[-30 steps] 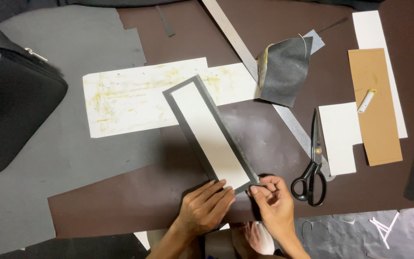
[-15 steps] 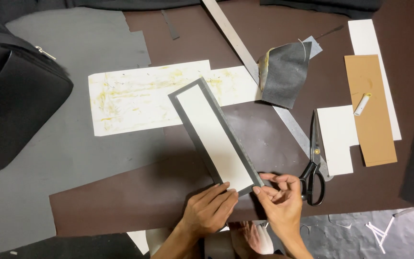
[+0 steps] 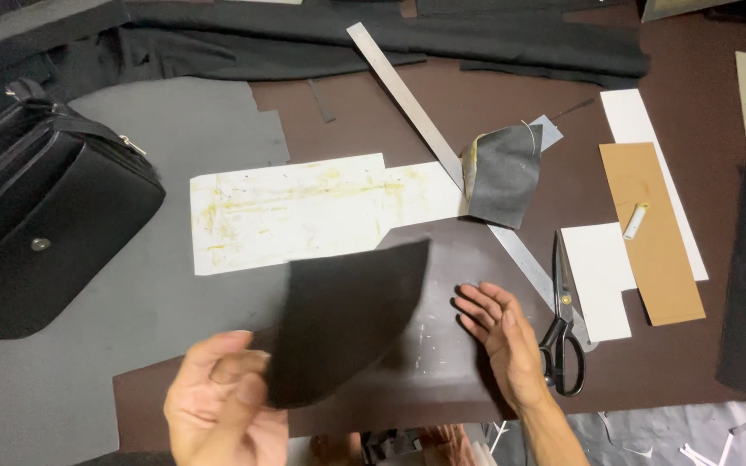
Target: Assembling a leather component by applying glue, folding edges over a template, and trimming with scissors
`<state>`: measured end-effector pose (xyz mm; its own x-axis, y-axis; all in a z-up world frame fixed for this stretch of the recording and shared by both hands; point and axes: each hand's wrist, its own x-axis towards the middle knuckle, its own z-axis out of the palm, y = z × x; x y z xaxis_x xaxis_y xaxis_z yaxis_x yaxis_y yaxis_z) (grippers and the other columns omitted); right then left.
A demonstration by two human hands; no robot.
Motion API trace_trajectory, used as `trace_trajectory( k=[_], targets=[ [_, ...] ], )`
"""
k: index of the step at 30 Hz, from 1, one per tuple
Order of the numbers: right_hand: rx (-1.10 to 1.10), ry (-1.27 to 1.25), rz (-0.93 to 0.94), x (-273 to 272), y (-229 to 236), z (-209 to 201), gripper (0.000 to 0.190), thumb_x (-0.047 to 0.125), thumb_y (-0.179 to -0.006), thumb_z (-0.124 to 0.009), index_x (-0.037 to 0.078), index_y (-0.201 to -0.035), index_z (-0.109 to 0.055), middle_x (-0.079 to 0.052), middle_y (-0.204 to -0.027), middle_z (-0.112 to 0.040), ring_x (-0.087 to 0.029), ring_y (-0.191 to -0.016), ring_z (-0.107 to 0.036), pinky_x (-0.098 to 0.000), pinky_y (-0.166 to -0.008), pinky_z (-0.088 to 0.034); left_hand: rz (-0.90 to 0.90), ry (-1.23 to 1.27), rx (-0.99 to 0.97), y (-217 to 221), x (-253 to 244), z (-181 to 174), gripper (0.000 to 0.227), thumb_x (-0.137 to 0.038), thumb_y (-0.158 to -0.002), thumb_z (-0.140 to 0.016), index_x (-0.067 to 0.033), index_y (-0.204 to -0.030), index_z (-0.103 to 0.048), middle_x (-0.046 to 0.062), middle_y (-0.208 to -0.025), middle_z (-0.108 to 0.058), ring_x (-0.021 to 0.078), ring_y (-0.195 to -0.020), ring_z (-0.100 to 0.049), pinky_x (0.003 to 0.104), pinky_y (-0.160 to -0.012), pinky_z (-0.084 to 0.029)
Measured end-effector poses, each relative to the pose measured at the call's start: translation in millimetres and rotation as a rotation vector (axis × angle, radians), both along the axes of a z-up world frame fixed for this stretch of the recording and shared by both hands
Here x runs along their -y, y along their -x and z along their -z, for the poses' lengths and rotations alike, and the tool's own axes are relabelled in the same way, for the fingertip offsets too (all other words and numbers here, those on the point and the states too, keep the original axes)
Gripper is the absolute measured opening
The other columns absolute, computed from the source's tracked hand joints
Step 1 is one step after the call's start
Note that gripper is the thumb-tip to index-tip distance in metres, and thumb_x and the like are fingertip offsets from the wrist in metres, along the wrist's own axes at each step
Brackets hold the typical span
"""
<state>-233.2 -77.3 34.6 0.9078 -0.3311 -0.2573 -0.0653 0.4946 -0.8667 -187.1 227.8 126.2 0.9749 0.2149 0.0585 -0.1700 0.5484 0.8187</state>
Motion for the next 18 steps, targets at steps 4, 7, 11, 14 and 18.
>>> trace_trajectory(
  k=[4, 7, 11, 14, 18],
  targets=[
    [-0.065, -0.027, -0.031, -7, 4, 1, 0.075, 0.056, -0.094, -0.042, 0.003, -0.146, -0.052, -0.014, -0.144, -0.060, -0.028, -0.137, -0.051, -0.0469, -0.120, -0.035, 0.238, 0.401, -0.162, -15, -15, -16, 0.030, -0.001, -0.094, -0.065, -0.0025, -0.124, -0.067, 0.020, -0.116, -0.074, 0.0364, -0.103, -0.071, 0.052, -0.082, -0.060],
    [0.079, -0.467, -0.132, 5, 17, 17, 0.072, 0.053, -0.098, -0.058, -0.004, -0.142, -0.049, -0.028, -0.128, -0.062, -0.039, -0.117, -0.063, -0.0558, -0.097, -0.054, 0.156, 0.380, -0.388, -20, -28, 41, 0.030, -0.008, -0.098, -0.058, -0.0105, -0.128, -0.062, 0.012, -0.122, -0.074, 0.0267, -0.106, -0.072, 0.040, -0.082, -0.059],
    [-0.027, -0.176, 0.099, 21, 30, 35, 0.039, 0.002, -0.093, -0.061, -0.007, -0.130, -0.060, -0.021, -0.122, -0.071, -0.025, -0.105, -0.070, -0.0344, -0.093, -0.056, 0.092, 0.096, -0.507, -20, -33, 108, 0.025, -0.003, -0.096, -0.062, -0.0040, -0.120, -0.066, 0.013, -0.114, -0.075, 0.0236, -0.091, -0.072, 0.036, -0.066, -0.058],
    [-0.148, 0.014, 0.120, 29, 30, 38, 0.037, -0.005, -0.087, -0.067, -0.003, -0.124, -0.062, -0.018, -0.113, -0.074, -0.023, -0.101, -0.069, -0.0349, -0.097, -0.053, 0.122, -0.184, -0.639, -23, -23, 101, 0.027, -0.005, -0.096, -0.064, 0.0015, -0.121, -0.070, 0.013, -0.112, -0.074, 0.0219, -0.094, -0.070, 0.040, -0.077, -0.061],
    [-0.168, 0.094, 0.096, 33, 28, 35, 0.032, -0.004, -0.092, -0.064, -0.004, -0.124, -0.062, -0.017, -0.109, -0.076, -0.022, -0.098, -0.070, -0.0344, -0.096, -0.053, 0.224, -0.574, -0.619, -29, -14, 93, 0.035, -0.014, -0.094, -0.066, -0.0035, -0.127, -0.072, 0.009, -0.113, -0.075, 0.0182, -0.105, -0.070, 0.040, -0.090, -0.066]
  ],
)
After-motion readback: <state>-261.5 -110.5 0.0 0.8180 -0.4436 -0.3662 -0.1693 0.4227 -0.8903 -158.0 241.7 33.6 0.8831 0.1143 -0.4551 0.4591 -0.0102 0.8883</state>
